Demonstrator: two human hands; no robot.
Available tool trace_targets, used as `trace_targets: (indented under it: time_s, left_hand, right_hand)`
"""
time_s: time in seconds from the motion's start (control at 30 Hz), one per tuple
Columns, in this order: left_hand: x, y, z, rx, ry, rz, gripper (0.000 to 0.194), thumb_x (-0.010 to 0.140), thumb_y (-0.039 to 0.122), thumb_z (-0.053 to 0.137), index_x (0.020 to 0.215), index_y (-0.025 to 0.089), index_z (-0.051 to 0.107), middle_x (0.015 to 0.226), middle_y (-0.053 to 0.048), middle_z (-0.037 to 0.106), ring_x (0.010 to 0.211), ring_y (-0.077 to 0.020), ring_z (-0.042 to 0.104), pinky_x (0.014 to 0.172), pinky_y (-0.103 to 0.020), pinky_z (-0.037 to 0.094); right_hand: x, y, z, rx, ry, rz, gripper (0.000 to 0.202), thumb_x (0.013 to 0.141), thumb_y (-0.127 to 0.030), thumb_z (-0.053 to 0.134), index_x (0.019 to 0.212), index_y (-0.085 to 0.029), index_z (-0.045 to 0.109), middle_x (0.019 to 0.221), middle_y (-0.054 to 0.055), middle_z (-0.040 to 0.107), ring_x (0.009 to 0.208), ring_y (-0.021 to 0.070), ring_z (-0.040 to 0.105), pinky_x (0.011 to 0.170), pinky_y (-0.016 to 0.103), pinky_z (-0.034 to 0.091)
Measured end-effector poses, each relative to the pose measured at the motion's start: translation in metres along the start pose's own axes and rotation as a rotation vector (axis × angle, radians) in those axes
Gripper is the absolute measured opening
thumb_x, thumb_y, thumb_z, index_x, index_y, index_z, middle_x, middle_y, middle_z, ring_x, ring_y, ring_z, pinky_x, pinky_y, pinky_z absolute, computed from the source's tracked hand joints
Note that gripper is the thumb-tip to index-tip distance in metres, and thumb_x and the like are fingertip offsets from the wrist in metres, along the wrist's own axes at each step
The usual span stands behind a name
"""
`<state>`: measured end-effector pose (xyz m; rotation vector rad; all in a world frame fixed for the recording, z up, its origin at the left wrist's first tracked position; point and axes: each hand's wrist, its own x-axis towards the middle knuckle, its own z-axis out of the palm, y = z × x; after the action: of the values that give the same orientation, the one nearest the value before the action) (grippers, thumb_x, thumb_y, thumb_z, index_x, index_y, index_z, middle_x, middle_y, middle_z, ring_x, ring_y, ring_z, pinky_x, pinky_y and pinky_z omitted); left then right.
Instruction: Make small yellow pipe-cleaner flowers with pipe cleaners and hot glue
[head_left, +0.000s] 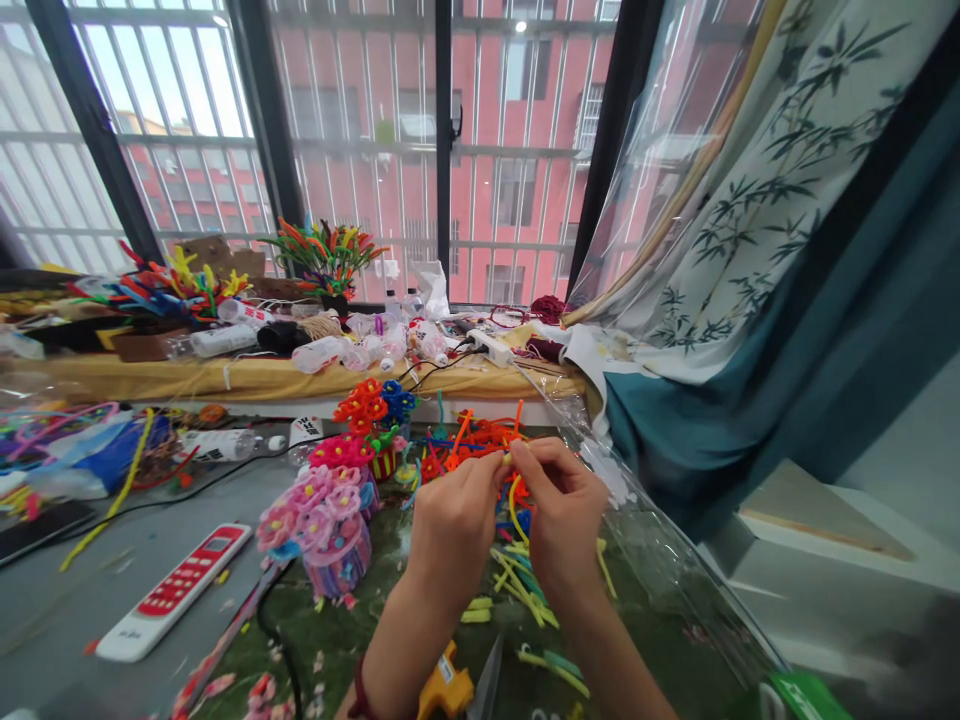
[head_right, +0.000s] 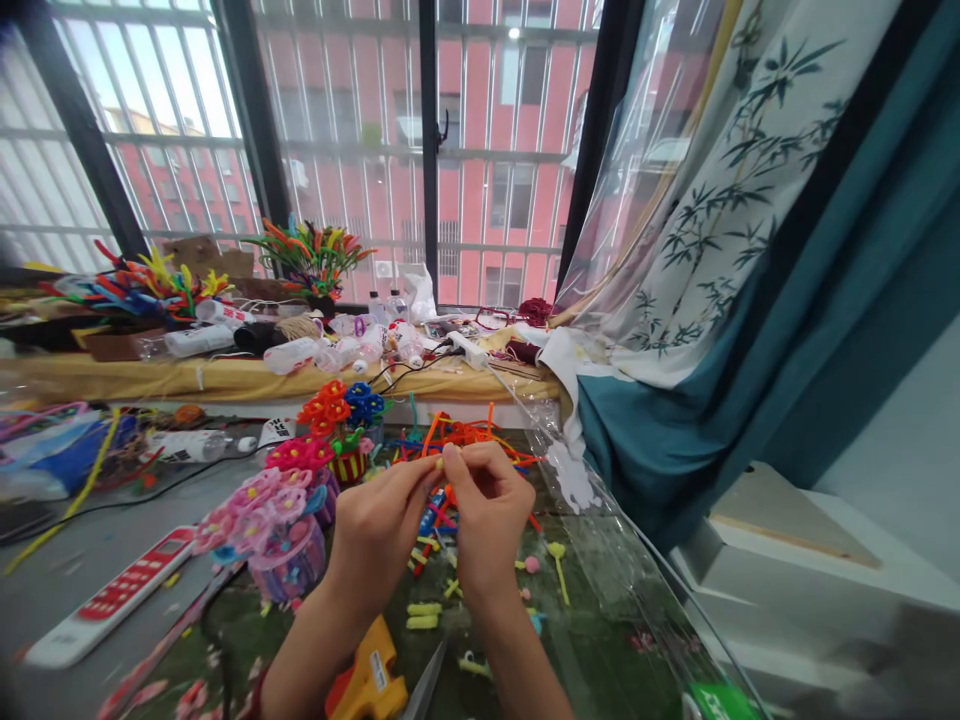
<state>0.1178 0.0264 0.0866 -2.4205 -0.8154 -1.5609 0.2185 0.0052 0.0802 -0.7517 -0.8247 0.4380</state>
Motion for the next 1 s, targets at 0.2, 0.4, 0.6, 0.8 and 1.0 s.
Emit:
trace_targets:
  time_s: [0.2,0.4,0.6,0.8,1.0]
  left_hand:
    - [0.000,0.001,0.001,0.022,0.001,-0.056,0.020,0.096,0.015,0.051,0.087,0.013,0.068,0.077,-0.008,0.077,0.065,-0.0183,0.073,0.060,-0.024,0.051]
    - [-0.001,0.002,-0.002,0.021,-0.018,-0.098,0.020,0.095,0.015,0.051,0.084,0.016,0.068,0.074,-0.006,0.076,0.064,-0.0172,0.072,0.060,-0.023,0.050]
    - [0.003,-0.001,-0.008,-0.032,-0.059,-0.125,0.017,0.092,0.016,0.055,0.082,0.015,0.069,0.075,-0.007,0.076,0.065,-0.0189,0.072,0.060,-0.024,0.049]
    - [0.015,-0.001,-0.019,-0.312,-0.124,-0.364,0.008,0.087,0.021,0.064,0.086,0.019,0.072,0.061,0.001,0.072,0.046,-0.0123,0.063,0.050,-0.021,0.045]
    - [0.022,-0.001,-0.022,-0.870,-0.218,-0.807,0.020,0.082,0.036,0.066,0.075,0.017,0.068,0.053,0.002,0.066,0.040,-0.0101,0.055,0.039,-0.018,0.038]
  right_hand:
    - [-0.004,0.002,0.005,-0.020,0.062,-0.010,0.023,0.077,-0.029,0.076,0.061,-0.018,0.064,0.061,-0.002,0.058,0.060,0.0143,0.050,0.060,0.028,0.041]
    - [-0.002,-0.002,0.003,-0.053,0.027,-0.038,0.021,0.076,-0.028,0.076,0.061,-0.019,0.065,0.062,-0.001,0.058,0.061,0.0145,0.050,0.059,0.028,0.040]
    - [0.002,-0.005,-0.002,-0.054,-0.004,-0.007,0.021,0.076,-0.028,0.076,0.061,-0.018,0.066,0.061,-0.002,0.057,0.060,0.0138,0.048,0.058,0.027,0.040]
    - [0.006,-0.007,-0.001,0.065,0.048,0.172,0.024,0.068,-0.035,0.081,0.059,-0.018,0.067,0.054,-0.004,0.050,0.053,0.0112,0.038,0.051,0.026,0.031]
    - [0.006,-0.006,0.001,0.156,-0.036,0.286,0.025,0.062,-0.037,0.084,0.057,-0.018,0.067,0.050,-0.004,0.051,0.050,0.0104,0.038,0.050,0.026,0.032]
